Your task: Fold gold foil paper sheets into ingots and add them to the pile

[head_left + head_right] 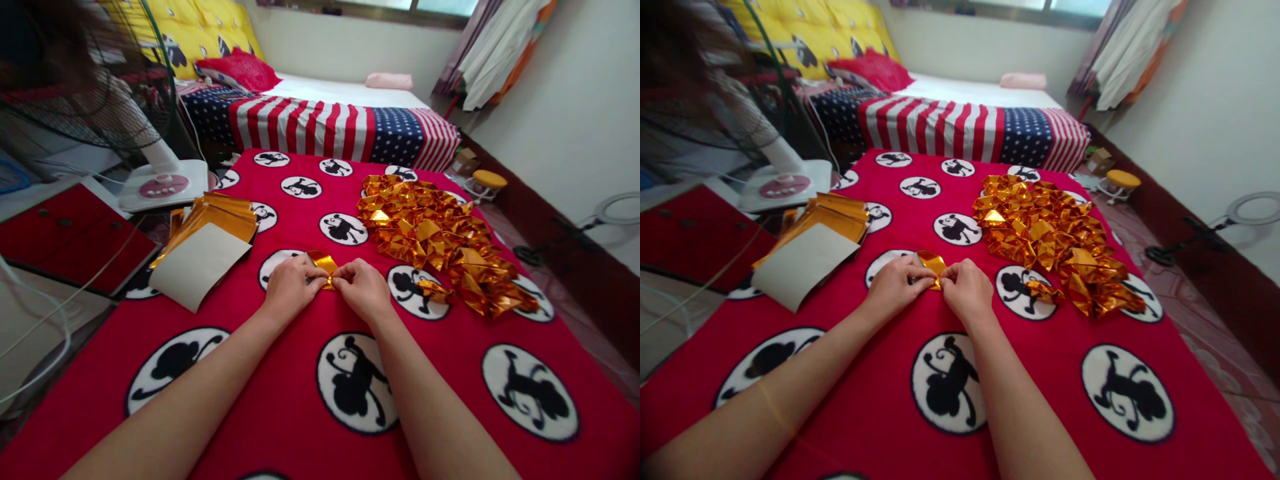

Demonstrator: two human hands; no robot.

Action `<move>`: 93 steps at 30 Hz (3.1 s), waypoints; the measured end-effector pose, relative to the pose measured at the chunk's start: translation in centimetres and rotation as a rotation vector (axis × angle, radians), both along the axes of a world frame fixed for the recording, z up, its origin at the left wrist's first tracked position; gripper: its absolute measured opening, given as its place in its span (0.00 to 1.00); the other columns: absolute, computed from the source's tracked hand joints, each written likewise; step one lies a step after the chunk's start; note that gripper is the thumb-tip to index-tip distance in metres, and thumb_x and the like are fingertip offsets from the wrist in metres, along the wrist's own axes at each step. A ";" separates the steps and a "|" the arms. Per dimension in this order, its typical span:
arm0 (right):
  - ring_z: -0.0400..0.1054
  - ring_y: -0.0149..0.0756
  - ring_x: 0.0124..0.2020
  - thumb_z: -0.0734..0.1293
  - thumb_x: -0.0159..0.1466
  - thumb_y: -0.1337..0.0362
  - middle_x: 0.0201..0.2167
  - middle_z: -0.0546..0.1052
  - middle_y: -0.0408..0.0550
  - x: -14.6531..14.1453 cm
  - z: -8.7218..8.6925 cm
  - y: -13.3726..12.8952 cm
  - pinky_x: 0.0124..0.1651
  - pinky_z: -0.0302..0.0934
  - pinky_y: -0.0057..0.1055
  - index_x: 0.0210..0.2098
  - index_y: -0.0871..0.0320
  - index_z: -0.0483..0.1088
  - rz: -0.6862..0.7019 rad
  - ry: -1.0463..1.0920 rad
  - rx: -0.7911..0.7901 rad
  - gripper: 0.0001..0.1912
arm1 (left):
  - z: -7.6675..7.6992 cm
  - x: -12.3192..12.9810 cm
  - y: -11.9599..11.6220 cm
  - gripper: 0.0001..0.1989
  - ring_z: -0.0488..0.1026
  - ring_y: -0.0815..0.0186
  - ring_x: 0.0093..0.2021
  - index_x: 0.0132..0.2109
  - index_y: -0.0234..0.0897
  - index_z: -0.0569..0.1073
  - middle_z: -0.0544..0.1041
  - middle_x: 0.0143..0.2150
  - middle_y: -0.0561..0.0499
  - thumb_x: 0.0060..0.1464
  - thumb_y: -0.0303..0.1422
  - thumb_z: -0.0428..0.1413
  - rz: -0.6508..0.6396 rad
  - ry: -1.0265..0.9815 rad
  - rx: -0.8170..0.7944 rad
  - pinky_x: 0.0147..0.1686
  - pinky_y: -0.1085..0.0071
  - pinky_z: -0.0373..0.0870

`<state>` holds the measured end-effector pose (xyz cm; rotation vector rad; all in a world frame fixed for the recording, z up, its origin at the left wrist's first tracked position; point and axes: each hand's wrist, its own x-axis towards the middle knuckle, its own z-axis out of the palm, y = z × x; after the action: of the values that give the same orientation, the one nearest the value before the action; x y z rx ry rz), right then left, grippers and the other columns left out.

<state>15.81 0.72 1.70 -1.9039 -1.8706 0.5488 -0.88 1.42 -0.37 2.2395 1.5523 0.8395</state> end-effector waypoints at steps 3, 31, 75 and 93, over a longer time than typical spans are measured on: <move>0.72 0.35 0.34 0.68 0.58 0.57 0.34 0.79 0.43 -0.1 0.2 0.0 0.32 0.55 0.28 0.30 0.50 0.78 -0.006 -0.023 -0.006 0.07 | -0.1 0.0 -0.1 0.07 0.71 0.65 0.33 0.36 0.45 0.83 0.76 0.31 0.50 0.54 0.36 0.59 0.004 -0.003 0.025 0.32 0.69 0.64; 0.68 0.32 0.32 0.71 0.56 0.60 0.35 0.74 0.42 0.3 0.0 -0.2 0.33 0.56 0.28 0.33 0.52 0.77 0.073 0.050 -0.049 0.05 | 0.4 0.2 -0.3 0.07 0.71 0.63 0.37 0.37 0.46 0.83 0.76 0.34 0.51 0.54 0.35 0.59 0.023 0.016 -0.043 0.36 0.68 0.64; 0.63 0.40 0.43 0.60 0.70 0.66 0.41 0.71 0.51 -1.0 -1.4 -5.0 0.44 0.58 0.32 0.52 0.58 0.71 0.277 -0.295 0.332 0.14 | 0.3 0.4 -0.4 0.08 0.72 0.63 0.37 0.37 0.45 0.83 0.76 0.34 0.51 0.55 0.33 0.58 0.042 0.020 -0.014 0.37 0.68 0.65; 0.68 0.32 0.36 0.66 0.66 0.64 0.35 0.75 0.43 0.3 -1.3 -2.2 0.33 0.54 0.27 0.35 0.52 0.77 0.180 -0.077 0.306 0.06 | 0.1 -4.3 1.2 0.09 0.74 0.67 0.35 0.36 0.36 0.80 0.79 0.36 0.49 0.54 0.27 0.53 0.111 -0.366 0.031 0.36 0.73 0.69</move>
<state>16.08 -1.45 0.40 -1.5906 -2.0534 0.2263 -5.17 2.58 -0.27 1.8960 1.5019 1.2325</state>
